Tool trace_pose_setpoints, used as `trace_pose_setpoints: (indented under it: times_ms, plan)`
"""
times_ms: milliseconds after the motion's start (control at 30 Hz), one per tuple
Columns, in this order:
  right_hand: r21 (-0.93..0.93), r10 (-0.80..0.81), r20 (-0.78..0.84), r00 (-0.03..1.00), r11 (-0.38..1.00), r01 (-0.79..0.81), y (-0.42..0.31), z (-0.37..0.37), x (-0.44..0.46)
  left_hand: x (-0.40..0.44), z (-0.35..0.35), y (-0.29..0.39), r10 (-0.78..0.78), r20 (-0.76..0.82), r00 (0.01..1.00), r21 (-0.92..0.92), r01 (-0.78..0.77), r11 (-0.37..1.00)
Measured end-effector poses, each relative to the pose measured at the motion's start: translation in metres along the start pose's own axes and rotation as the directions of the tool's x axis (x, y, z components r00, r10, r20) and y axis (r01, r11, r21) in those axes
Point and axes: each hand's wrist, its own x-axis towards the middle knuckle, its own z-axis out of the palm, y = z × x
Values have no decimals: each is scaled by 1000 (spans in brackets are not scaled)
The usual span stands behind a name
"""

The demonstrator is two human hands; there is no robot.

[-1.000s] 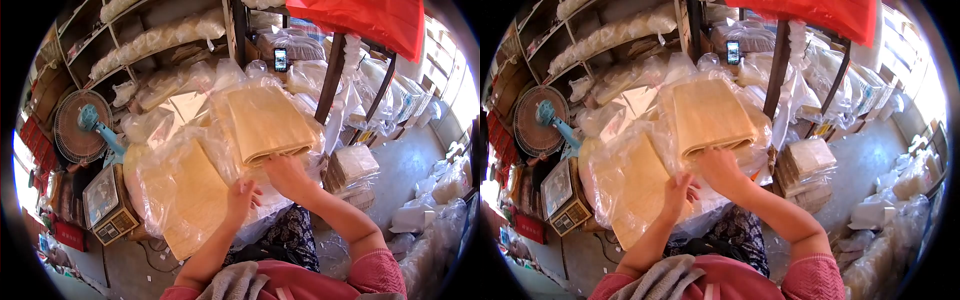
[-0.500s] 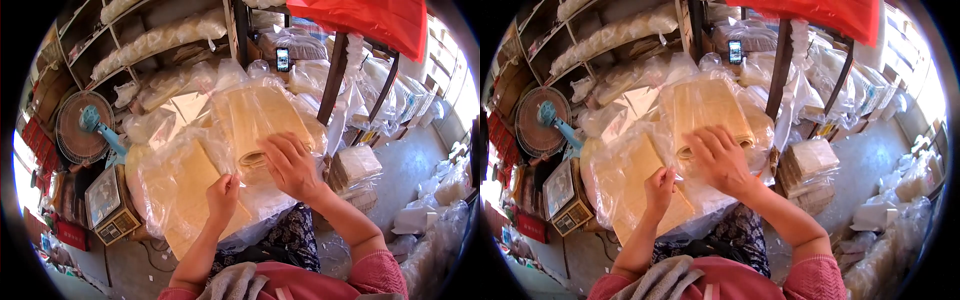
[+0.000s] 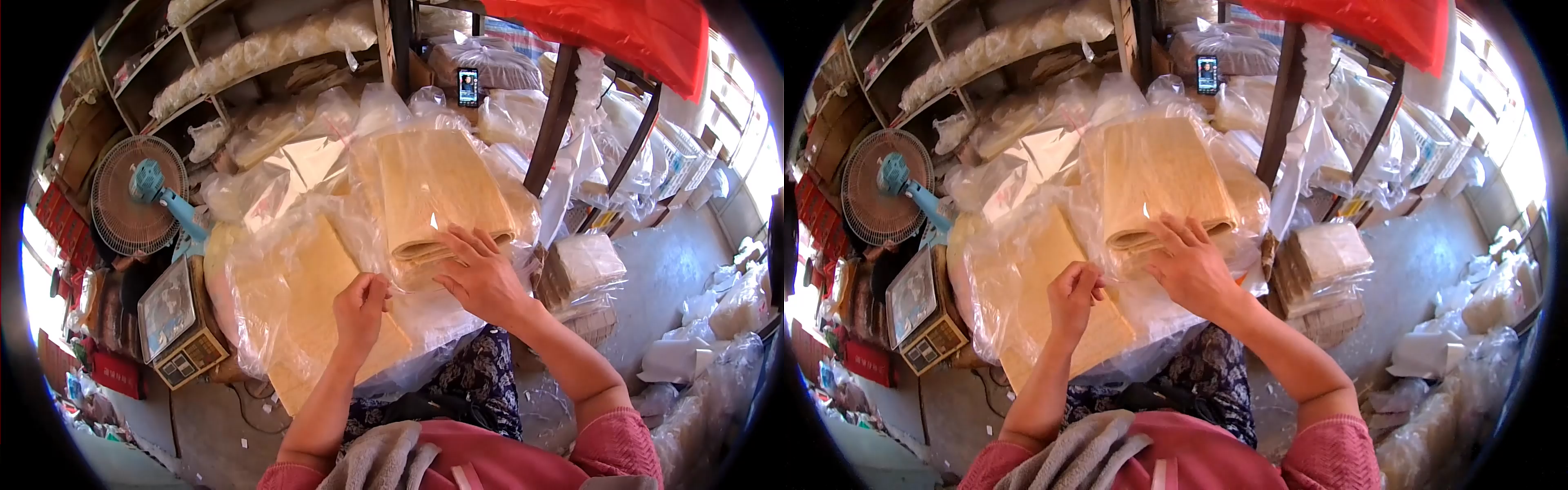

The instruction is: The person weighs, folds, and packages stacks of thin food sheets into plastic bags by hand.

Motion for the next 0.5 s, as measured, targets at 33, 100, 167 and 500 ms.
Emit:
trace_pose_setpoints:
  times_ms: [33, 100, 167, 500]
  plan:
    - [65, 21, -43, 999, 998, -18, -2, -1, 1, -1, -1, 5, -51, 25, 998, -50, 52, 997]
    - [200, 72, -117, 991, 979, -48, -9, -6, 4, 0, -6, 5, -84, 98, 992, -90, 93, 992]
    - [271, 133, -124, 983, 958, -95, -15, -8, 7, -1, -8, 8, -82, 137, 987, -103, 97, 990]
    - [540, 333, -37, 942, 800, -261, -23, 23, 17, 10, -11, 20, -81, 29, 996, -19, 81, 997]
